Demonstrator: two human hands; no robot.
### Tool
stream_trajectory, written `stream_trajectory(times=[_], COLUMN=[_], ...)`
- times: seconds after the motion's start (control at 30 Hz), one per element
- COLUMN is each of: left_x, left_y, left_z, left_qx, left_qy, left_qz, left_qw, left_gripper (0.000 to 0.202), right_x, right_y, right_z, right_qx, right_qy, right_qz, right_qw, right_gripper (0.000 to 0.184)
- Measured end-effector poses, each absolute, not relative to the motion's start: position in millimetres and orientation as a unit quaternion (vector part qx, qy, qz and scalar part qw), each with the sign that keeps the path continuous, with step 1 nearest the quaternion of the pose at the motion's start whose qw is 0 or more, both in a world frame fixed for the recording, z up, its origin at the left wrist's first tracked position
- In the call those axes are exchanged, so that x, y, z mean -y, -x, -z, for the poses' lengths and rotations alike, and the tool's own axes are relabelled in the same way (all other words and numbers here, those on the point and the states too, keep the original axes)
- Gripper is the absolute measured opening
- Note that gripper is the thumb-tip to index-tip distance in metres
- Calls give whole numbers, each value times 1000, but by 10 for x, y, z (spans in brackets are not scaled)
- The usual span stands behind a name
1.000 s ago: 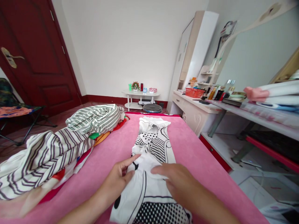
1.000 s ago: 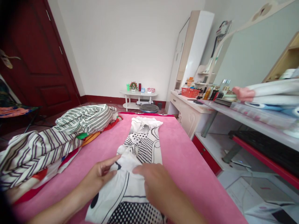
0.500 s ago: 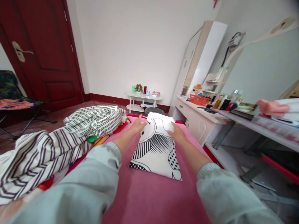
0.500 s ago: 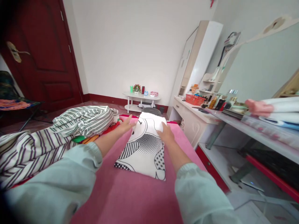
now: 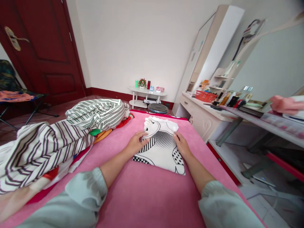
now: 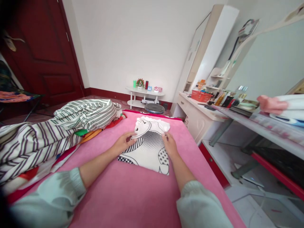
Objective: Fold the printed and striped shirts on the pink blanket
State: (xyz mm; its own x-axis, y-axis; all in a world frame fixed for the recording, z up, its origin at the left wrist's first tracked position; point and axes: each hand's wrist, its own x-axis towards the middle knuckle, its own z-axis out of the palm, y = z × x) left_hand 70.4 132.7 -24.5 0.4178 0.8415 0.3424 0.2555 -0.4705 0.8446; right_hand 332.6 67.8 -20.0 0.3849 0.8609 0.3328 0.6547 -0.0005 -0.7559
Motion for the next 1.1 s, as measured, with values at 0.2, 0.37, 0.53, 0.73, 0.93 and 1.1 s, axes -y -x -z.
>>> stream_trajectory(times=[0.2,0.37,0.53,0.73,0.93,1.1], left_x=[-588,-524,-496,156,-277,-1019], left_y=[-153,-203,-262,224,22,-357], left_z=[93,119,-30,-375,-178,133], left_qx=[-266,-237,-218,-156,-295,-378], left_qy=[-864,-918,-932,-930,-846,-813], left_qz=[-342,-280,-255,-132,-206,-370], left_qw=[259,152,140,307,394,243], left_gripper=[37,33,41,26,28,24], right_x=[294,585,559,1345,976,-186], right_y=[-2843,-2630,-2565,-2339,-2435,-2500], right_z=[-4,-55,-195,-388,-556,-527], right_qx=[718,763,740,767,712,584], right_qy=[604,611,621,570,589,648], right_qz=[-40,0,-72,-226,-308,-324], right_qw=[343,212,248,187,226,367], right_gripper=[40,33,25,16,38,19])
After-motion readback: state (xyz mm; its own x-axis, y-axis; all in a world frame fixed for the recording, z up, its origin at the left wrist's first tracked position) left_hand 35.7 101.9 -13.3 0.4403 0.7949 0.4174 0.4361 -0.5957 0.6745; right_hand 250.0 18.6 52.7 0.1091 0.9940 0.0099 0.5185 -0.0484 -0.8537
